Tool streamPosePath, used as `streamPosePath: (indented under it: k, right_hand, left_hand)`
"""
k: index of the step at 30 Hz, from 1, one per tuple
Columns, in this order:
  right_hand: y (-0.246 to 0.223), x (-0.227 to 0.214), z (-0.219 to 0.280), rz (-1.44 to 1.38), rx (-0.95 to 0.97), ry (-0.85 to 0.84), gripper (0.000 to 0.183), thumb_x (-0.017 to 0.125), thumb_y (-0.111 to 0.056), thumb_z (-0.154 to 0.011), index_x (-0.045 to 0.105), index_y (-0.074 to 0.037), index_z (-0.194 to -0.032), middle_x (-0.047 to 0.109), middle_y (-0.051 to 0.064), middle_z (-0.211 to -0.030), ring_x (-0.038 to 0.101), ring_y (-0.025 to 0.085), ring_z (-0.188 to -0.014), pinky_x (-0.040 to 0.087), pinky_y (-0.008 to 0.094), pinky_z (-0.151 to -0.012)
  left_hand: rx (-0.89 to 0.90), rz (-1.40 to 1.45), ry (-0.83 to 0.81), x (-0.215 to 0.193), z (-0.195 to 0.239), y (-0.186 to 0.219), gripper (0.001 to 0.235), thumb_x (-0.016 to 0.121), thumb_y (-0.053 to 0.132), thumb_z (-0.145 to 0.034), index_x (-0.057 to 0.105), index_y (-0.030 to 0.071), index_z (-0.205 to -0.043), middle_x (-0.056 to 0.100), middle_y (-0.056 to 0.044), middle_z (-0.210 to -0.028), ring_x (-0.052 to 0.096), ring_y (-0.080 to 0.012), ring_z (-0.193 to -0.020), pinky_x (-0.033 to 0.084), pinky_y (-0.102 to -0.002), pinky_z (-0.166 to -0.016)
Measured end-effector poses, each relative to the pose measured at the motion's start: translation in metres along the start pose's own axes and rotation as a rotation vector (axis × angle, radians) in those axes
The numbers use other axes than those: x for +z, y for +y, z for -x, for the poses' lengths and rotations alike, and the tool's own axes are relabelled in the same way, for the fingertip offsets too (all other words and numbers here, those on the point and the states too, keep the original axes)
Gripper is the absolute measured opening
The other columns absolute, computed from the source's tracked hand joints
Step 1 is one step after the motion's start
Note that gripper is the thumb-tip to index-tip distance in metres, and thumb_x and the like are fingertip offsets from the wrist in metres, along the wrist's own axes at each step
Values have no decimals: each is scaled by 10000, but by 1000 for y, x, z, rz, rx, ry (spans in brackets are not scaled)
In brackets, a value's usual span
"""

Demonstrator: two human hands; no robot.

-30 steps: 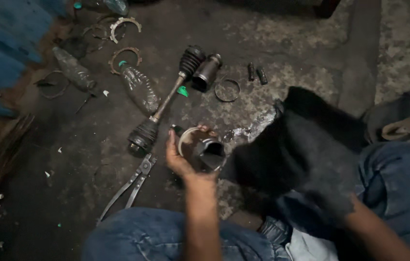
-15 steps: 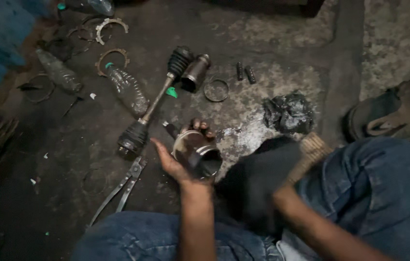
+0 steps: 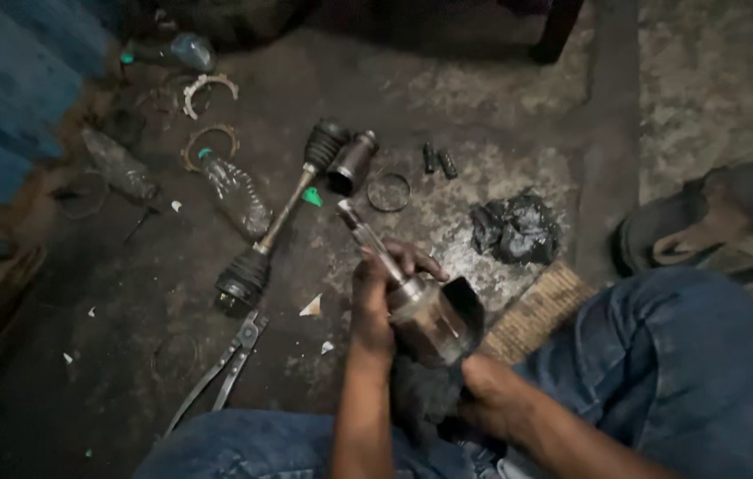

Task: The person sits on the floor and cleans various disassembled car parts, including a driveshaft and a cylindrical metal component, using a dark rag. They wipe the exterior and interior surfaces of the parts, handling them one by one and placing them back on the floor.

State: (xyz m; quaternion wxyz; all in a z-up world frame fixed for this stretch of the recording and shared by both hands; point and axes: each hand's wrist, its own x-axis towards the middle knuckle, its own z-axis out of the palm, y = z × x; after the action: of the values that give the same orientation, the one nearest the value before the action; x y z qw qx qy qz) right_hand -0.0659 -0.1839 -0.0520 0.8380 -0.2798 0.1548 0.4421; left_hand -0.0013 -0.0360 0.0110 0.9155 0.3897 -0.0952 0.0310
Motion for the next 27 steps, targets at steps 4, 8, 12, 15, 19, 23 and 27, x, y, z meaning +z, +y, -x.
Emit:
streamPosePath:
  k: [4, 8, 12, 15, 19, 23, 27]
  right_hand:
    - [-32, -8, 12, 141, -332, 68, 320, 676, -182, -897, 655, 10, -1153, 701, 165, -1080, 662, 285, -935, 533, 388, -830]
    - [-58, -6, 8, 565, -759, 269, 416, 701, -198, -886, 623, 18, -1234, 665, 187, -1195, 628, 313, -1058, 501, 392, -923]
    - [-54, -1, -7, 1041, -962, 366, 518, 726, -214, -876, 590, 25, -1315, 629, 208, -1310, 594, 341, -1180, 470, 396, -1016]
    - [-55, 3, -20, 1150, -1124, 290, 597, 745, -226, -867, 565, 31, -1375, 602, 224, -1397, 569, 362, -1272, 446, 399, -1086]
    - [-59, 8, -25, 1064, -930, 200, 551, 777, -198, -840, 616, -1, -1329, 678, 190, -1323, 654, 320, -1216, 505, 369, -1056]
    - [-54, 9, -2, 1365, -1201, 339, 551, 792, -131, -774, 595, -23, -1276, 656, 160, -1177, 658, 297, -1107, 517, 355, -962]
    - [-27, -15, -17, 1590, -882, 318, 555, 751, -83, -796, 578, -74, -1323, 674, 140, -1173, 672, 301, -1090, 534, 354, -958]
  left_hand:
    - [-8, -312, 111, 6, -7, 6, 624, 444, 580, -1040, 645, -8, -1089, 710, -143, -1014, 702, -262, -951, 577, -412, -890]
    - [-72, 186, 379, 28, -2, -5, 530, 479, 546, -996, 607, 50, -1129, 677, -130, -997, 691, -251, -918, 584, -409, -831]
    - [-52, 266, 471, 22, 3, 0, 345, 655, 371, -981, 596, 48, -1087, 656, -117, -899, 690, -275, -826, 587, -416, -741]
    - [-39, -44, 369, 26, 9, -6, 292, 745, 211, -887, 583, 55, -1074, 672, -141, -837, 697, -279, -778, 602, -428, -748]
    - [-63, -95, 372, 32, 6, -12, 230, 732, 143, -922, 578, 12, -1033, 688, -140, -850, 701, -275, -778, 581, -402, -743]
    - [-92, 81, 417, 21, -3, -4, 208, 678, 186, -946, 602, 6, -1015, 683, -155, -795, 701, -285, -714, 591, -406, -671]
    - [-89, 88, 396, 7, 1, 6, 205, 670, 181, -950, 604, 3, -1028, 671, -143, -801, 692, -282, -717, 591, -419, -653]
